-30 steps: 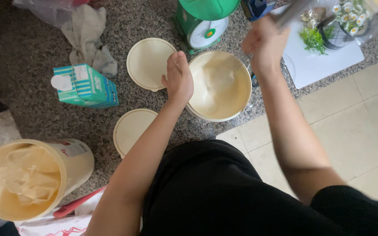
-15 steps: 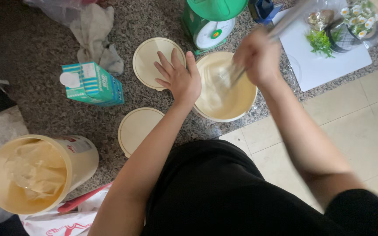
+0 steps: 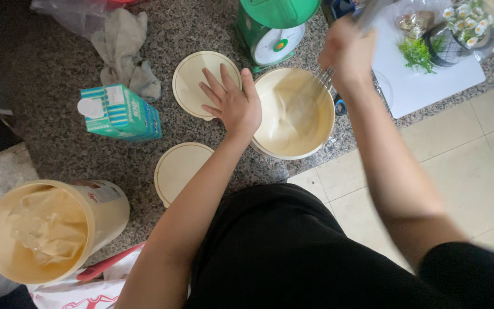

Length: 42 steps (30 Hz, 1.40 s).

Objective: The person whisks a pale batter in a small bowl using a metal whisk. The person holds the bowl steady with the left hand and whisks continuously with the right hand. The batter becomes smoother and more uniform in texture by the end of the clip.

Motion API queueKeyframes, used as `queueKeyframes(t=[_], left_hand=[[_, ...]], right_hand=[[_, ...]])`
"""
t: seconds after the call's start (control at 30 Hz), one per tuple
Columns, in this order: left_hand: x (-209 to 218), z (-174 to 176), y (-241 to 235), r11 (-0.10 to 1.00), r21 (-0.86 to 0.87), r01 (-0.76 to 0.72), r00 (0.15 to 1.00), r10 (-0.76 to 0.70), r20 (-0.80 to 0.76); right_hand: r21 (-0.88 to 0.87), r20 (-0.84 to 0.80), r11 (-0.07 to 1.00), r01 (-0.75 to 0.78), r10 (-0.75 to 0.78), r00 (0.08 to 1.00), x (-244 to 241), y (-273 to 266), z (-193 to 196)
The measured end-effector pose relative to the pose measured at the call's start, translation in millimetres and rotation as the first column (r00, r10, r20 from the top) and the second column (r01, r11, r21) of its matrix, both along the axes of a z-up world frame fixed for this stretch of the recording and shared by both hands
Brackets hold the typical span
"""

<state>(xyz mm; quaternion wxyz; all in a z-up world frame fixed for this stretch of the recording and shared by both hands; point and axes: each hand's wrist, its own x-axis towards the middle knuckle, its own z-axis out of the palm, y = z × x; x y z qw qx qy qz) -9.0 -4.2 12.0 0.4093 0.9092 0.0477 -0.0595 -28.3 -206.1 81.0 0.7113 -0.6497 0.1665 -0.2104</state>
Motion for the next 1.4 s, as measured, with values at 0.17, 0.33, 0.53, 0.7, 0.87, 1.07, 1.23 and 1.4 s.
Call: queueKeyframes(t=[0.17, 0.33, 0.53, 0.7, 0.87, 1.07, 1.23, 1.4], left_hand=[[-2, -3, 4, 1.000, 0.001, 0.008, 1.000, -0.008, -0.007], [1, 0, 0, 1.000, -0.011, 0.007, 1.000, -0.007, -0.006], [-1, 2, 3, 0.999, -0.030, 0.025, 0.999, -0.026, -0.033], [-1, 0, 0, 1.000, -0.015, 0.003, 1.000, -0.003, -0.031], [1, -5, -1, 1.000, -0.027, -0.006, 1.000, 0.006, -0.009], [0, -11, -5, 0.996, -0.075, -0.039, 0.999, 0.040, 0.011], [2, -11, -8, 0.994, -0.108, -0.037, 0.999, 0.038, 0.013], [2, -12, -9, 0.984, -0.173, -0.032, 0.999, 0.036, 0.024]], right_hand=[[0.216, -0.001, 0.969, -0.123, 0.126, 0.992, -6, 16, -3], [-0.025, 0.050, 0.996, 0.089, -0.088, 0.995, -8, 12, 5], [0.152, -0.033, 0.980, -0.131, 0.137, 0.990, -17, 20, 5], [0.209, 0.179, 0.974, 0.083, -0.122, 0.976, -18, -3, 10], [0.308, 0.141, 0.926, -0.217, 0.181, 0.973, -44, 19, -10], [0.096, 0.106, 0.993, -0.073, 0.062, 0.992, -45, -5, 17], [0.033, 0.366, 0.980, -0.198, 0.173, 0.915, -66, -23, 80], [-0.118, 0.362, 0.977, -0.175, 0.207, 0.909, -90, -31, 108]])
